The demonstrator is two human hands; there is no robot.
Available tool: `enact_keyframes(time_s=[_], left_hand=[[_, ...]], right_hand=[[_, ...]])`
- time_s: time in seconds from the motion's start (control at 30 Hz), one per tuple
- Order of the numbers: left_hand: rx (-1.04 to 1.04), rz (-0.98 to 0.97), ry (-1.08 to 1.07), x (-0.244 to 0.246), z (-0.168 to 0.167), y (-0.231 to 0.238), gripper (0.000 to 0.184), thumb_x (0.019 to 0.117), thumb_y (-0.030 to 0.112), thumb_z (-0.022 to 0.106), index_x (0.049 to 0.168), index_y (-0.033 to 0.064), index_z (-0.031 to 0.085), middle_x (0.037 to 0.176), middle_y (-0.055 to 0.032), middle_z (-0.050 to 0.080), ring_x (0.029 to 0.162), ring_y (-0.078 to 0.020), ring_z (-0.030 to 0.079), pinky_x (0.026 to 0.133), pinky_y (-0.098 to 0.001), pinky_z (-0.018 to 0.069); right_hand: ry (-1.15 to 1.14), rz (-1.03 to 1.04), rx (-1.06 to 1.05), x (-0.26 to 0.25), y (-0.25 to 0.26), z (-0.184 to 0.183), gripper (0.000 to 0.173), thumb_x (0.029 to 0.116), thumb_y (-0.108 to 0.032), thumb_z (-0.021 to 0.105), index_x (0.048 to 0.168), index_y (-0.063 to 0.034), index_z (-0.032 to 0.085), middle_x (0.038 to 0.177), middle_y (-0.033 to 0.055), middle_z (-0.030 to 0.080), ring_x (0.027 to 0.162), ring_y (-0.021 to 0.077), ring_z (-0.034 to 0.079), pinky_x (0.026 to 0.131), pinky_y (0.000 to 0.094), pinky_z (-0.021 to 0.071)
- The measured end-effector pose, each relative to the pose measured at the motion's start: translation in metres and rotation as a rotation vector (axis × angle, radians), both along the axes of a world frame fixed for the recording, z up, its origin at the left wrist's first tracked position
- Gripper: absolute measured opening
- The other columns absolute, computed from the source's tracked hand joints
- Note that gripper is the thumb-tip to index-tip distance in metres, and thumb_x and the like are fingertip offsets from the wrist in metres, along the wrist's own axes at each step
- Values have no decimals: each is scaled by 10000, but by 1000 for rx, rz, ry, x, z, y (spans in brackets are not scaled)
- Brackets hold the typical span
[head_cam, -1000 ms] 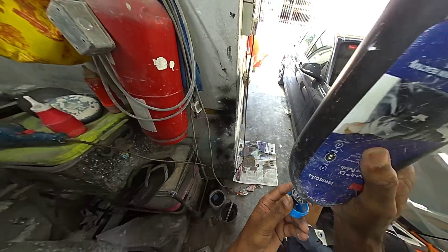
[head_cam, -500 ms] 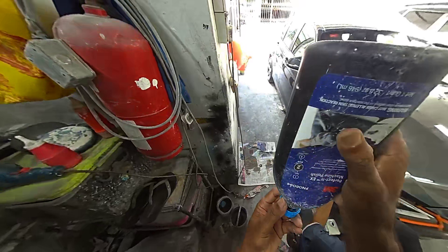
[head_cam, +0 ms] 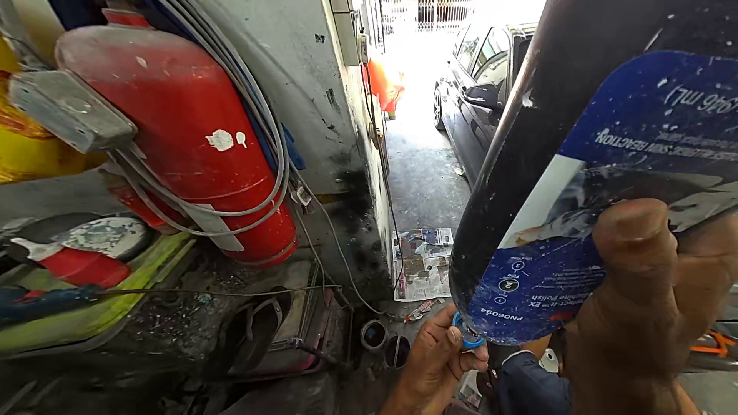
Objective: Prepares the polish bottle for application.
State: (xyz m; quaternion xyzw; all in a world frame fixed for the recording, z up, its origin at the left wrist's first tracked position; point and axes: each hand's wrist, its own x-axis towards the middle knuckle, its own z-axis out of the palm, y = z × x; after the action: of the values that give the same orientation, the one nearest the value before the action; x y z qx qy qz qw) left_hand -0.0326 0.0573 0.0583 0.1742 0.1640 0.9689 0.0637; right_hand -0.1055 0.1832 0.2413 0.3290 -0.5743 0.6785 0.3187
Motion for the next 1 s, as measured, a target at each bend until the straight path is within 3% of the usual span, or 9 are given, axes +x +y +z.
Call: enact_keyframes(time_s=[0.27, 0.57, 0.77, 1.0], left_hand=[[-1, -3, 6, 0, 0, 2, 330, 1009, 168, 650, 1318, 53, 643, 1149, -173, 722, 957, -217, 742, 847, -314, 615], [-7, -2, -6, 0, 3, 2, 345, 1005, 174, 658, 1324, 46, 633, 1227, -171, 691, 957, -200, 732, 830, -309, 616], [-6, -1, -13, -1, 5, 2, 351, 997, 184, 671, 1314, 39, 635, 1160, -161, 712, 940, -199, 734, 831, -312, 616], [-7, 2, -20, -1, 7, 1, 345, 996, 189, 672, 1310, 50, 640, 1196, -164, 699, 946, -196, 731, 827, -306, 616]], right_hand=[[14, 5, 4, -5, -3, 3, 444, 961, -331, 713, 1295, -145, 486, 1112, -143, 688, 1048, 11, 686, 925, 198, 601], [-1, 14, 2, -9, -6, 6, 407, 976, -297, 691, 1287, -128, 490, 1100, -118, 689, 1033, 26, 695, 912, 209, 609], [5, 8, 9, -13, -6, 7, 394, 984, -310, 680, 1278, -129, 492, 1078, -123, 689, 1013, 24, 700, 891, 210, 618], [13, 25, 4, -13, -8, 9, 382, 1000, -315, 660, 1284, -131, 482, 1086, -124, 685, 1031, 19, 693, 913, 209, 610]])
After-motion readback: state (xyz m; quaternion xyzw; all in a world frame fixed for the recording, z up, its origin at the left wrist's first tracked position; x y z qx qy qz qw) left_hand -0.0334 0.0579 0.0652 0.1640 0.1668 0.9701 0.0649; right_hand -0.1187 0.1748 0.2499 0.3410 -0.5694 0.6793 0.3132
